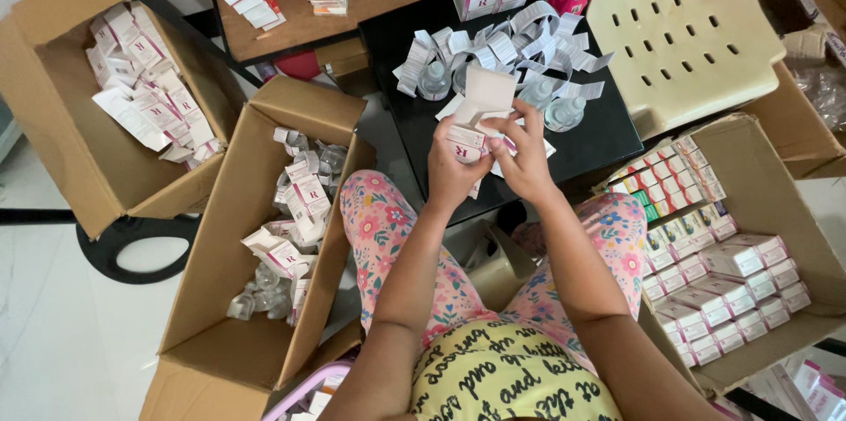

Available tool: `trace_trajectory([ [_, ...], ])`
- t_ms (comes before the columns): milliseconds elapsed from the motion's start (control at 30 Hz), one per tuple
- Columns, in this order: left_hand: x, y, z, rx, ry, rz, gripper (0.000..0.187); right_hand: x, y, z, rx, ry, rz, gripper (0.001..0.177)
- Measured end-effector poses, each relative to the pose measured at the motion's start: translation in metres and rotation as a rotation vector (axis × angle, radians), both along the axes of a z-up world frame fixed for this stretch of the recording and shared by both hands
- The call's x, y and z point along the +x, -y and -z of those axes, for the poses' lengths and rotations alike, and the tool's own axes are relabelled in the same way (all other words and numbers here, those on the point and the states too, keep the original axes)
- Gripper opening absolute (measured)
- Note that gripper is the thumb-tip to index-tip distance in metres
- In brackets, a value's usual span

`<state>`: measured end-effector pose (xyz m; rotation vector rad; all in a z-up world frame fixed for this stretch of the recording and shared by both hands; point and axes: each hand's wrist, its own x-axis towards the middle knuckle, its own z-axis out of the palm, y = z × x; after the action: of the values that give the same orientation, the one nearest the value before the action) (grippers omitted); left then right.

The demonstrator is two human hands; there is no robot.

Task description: The person sits on the floor and repeatedly picks up small clear bottles and white boxes. They place each bottle into a box, close the box, and set it aside on a nearby table. The person continues this process with multiple units throughout the clip.

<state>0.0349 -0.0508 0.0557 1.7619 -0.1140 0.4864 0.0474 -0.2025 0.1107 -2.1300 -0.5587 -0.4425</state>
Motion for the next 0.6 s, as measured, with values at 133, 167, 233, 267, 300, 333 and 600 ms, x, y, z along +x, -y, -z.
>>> trace_trajectory([
  [133, 0.001, -0.004, -0.001, -0.040, -0.044, 0.021, 0.089, 0.008, -0.002, 0.006, 0.378, -0.146, -0.018, 0.044],
  [167, 0.000, -0.005, -0.002, -0.007, -0.031, 0.023, 0.088, 0.012, -0.001, 0.007, 0.509, -0.197, -0.017, 0.048],
  [233, -0.002, -0.007, -0.006, 0.060, -0.003, 0.028, 0.087, 0.024, 0.003, 0.005, 0.568, -0.268, 0.036, 0.036],
  [267, -0.002, -0.007, -0.009, 0.080, 0.021, 0.035, 0.088, 0.030, 0.004, 0.002, 0.599, -0.304, 0.060, 0.034],
  [300, -0.003, -0.006, -0.011, 0.100, 0.045, 0.043, 0.089, 0.034, 0.005, -0.001, 0.596, -0.303, 0.066, 0.029],
  [333, -0.004, -0.006, -0.013, 0.119, 0.066, 0.052, 0.091, 0.035, 0.004, -0.006, 0.594, -0.305, 0.076, 0.024],
  [600, -0.004, -0.003, -0.015, 0.120, 0.070, 0.076, 0.090, 0.010, -0.007, -0.046, 0.087, 0.008, -0.009, 0.022],
])
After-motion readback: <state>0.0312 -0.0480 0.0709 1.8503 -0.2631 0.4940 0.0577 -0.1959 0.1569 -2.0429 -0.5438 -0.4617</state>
